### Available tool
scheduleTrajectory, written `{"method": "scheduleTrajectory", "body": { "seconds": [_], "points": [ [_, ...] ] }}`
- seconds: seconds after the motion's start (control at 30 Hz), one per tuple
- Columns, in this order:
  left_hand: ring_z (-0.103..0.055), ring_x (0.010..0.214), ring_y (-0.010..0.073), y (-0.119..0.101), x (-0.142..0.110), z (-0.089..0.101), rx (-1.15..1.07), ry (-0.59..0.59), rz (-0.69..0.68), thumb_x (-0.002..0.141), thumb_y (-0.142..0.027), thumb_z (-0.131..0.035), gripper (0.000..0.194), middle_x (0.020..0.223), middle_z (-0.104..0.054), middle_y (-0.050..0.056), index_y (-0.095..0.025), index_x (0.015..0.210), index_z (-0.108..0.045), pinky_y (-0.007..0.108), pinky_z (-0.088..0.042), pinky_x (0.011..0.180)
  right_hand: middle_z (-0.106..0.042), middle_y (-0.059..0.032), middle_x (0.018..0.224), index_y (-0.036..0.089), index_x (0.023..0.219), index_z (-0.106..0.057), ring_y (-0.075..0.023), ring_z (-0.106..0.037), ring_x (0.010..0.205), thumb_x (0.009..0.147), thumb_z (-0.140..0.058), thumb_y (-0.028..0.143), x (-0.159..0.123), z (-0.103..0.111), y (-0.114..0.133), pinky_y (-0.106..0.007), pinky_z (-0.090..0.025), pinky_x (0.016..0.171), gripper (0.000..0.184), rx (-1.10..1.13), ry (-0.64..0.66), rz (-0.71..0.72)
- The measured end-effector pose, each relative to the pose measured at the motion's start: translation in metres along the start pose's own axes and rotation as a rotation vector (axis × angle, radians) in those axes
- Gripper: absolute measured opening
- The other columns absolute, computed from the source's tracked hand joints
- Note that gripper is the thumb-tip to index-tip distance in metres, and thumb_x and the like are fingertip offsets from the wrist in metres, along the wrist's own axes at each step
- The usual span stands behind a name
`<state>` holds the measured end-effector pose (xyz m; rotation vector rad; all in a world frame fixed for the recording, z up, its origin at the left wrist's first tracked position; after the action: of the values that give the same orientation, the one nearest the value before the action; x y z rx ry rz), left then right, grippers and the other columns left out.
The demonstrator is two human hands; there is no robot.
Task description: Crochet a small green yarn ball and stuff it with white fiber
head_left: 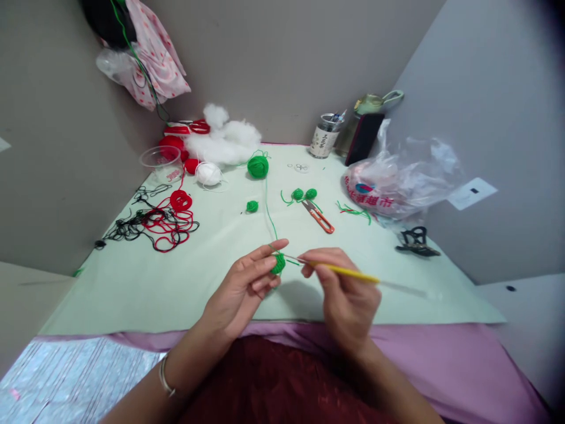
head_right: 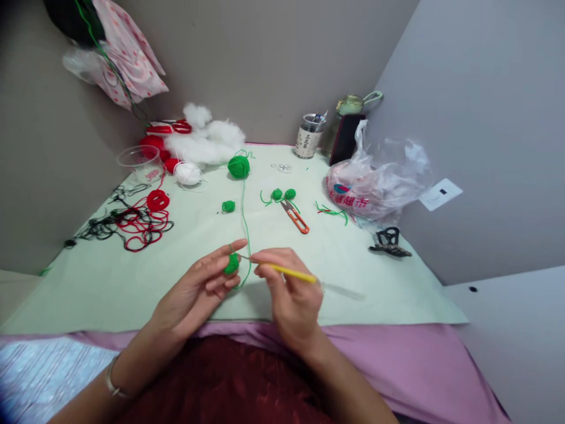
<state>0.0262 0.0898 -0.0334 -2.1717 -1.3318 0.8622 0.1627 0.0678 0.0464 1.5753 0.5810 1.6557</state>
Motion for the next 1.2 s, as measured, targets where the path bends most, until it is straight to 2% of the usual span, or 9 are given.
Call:
{"method": "scheduleTrajectory", "body": {
  "seconds": [0.1, 0.2, 0.47, 0.63, 0.77, 0.87, 0.97, 1.07, 1.2],
  "points": [
    [-0.043, 0.060, 0.0032, -0.010, -0.001, 0.003, 0.080, -0.030, -0.103, 0.077, -0.023, -0.088, 0.032, 0.077, -0.060, -0.003, -0.020, 0.108, -0.084, 0.018, -0.043, 0.070, -0.073, -0.0006, 0.090, 0.028, 0.104, -0.078, -0.0121, -0.065, 0.071, 0.105, -0.057, 0.022, 0.003, -0.002, -0.022, -0.026, -0.055, 0.066, 0.022, 0.266, -0.006, -0.213],
    [-0.060, 0.087, 0.0116, -0.013, -0.005, 0.000, 0.248, -0.007, -0.172, 0.082, -0.025, -0.085, 0.032, 0.090, -0.069, 0.001, -0.027, 0.113, -0.082, 0.021, -0.045, 0.083, -0.075, -0.0007, 0.092, 0.027, 0.101, -0.080, -0.0121, -0.065, 0.076, 0.103, -0.063, 0.026, 0.003, -0.011, -0.022, -0.026, -0.054, 0.071, 0.018, 0.262, 0.072, -0.236],
    [-0.056, 0.086, 0.0115, -0.020, -0.006, 0.004, 0.401, -0.029, -0.262, 0.087, -0.027, -0.080, 0.027, 0.088, -0.063, -0.002, -0.033, 0.114, -0.080, 0.022, -0.042, 0.081, -0.078, -0.0015, 0.096, 0.025, 0.100, -0.076, -0.0126, -0.066, 0.073, 0.107, -0.055, 0.031, -0.001, -0.013, -0.039, -0.028, -0.053, 0.072, 0.023, 0.423, 0.066, -0.374],
    [-0.056, 0.084, 0.0119, -0.024, -0.009, 0.006, 0.455, -0.063, -0.300, 0.086, -0.023, -0.079, 0.027, 0.086, -0.062, -0.002, -0.028, 0.112, -0.079, 0.023, -0.044, 0.079, -0.077, -0.0028, 0.094, 0.023, 0.101, -0.073, -0.0135, -0.069, 0.073, 0.108, -0.051, 0.024, 0.002, -0.008, -0.018, -0.029, -0.056, 0.072, 0.023, 0.138, 0.109, -0.227],
    [-0.052, 0.073, 0.0092, -0.029, -0.013, 0.010, 0.504, -0.167, -0.357, 0.084, -0.020, -0.082, 0.032, 0.085, -0.062, -0.002, -0.025, 0.115, -0.077, 0.022, -0.044, 0.076, -0.077, -0.0072, 0.097, 0.022, 0.117, -0.070, -0.0182, -0.073, 0.086, 0.105, -0.052, 0.013, -0.003, -0.018, 0.023, -0.032, -0.059, 0.076, 0.023, -0.188, 0.180, 0.181],
    [-0.051, 0.069, 0.0080, -0.019, -0.010, 0.009, 0.365, -0.134, -0.285, 0.082, -0.026, -0.085, 0.046, 0.085, -0.063, -0.003, -0.024, 0.126, -0.072, 0.021, -0.044, 0.071, -0.077, -0.0118, 0.104, 0.021, 0.127, -0.069, -0.0212, -0.073, 0.091, 0.099, -0.060, 0.009, -0.016, -0.026, 0.033, -0.034, -0.060, 0.076, 0.031, -0.385, 0.156, 0.407],
    [-0.048, 0.065, 0.0071, -0.003, -0.004, 0.004, 0.189, -0.059, -0.138, 0.080, -0.027, -0.087, 0.052, 0.077, -0.061, -0.003, -0.019, 0.129, -0.070, 0.019, -0.041, 0.064, -0.075, -0.0116, 0.108, 0.023, 0.135, -0.068, -0.0203, -0.073, 0.094, 0.096, -0.065, 0.006, -0.021, -0.027, 0.019, -0.033, -0.061, 0.077, 0.042, -0.411, 0.141, 0.381],
    [-0.032, 0.053, 0.0026, 0.003, -0.003, 0.000, 0.075, -0.009, -0.035, 0.079, -0.025, -0.087, 0.048, 0.073, -0.057, -0.005, -0.017, 0.125, -0.074, 0.017, -0.037, 0.057, -0.074, -0.0097, 0.113, 0.029, 0.142, -0.065, -0.0206, -0.073, 0.098, 0.096, -0.064, 0.007, -0.021, -0.025, 0.013, -0.033, -0.062, 0.077, 0.050, -0.315, 0.158, 0.349],
    [-0.015, 0.049, 0.0004, 0.000, -0.005, -0.004, -0.015, 0.041, 0.030, 0.079, -0.023, -0.087, 0.043, 0.065, -0.047, -0.008, -0.015, 0.121, -0.078, 0.016, -0.037, 0.055, -0.076, -0.0074, 0.114, 0.032, 0.131, -0.072, -0.0216, -0.073, 0.100, 0.100, -0.061, 0.009, -0.010, -0.011, 0.013, -0.037, -0.062, 0.080, 0.040, -0.041, 0.155, 0.200]
  ]
}}
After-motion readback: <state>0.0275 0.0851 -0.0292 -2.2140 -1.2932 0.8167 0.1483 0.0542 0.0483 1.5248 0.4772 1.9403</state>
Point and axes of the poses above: each hand's wrist, its own x-axis towards the middle knuckle, its own z-axis out of the back of the hand, y = z × x, the point moved 10 cm from there along x, towards the middle knuckle
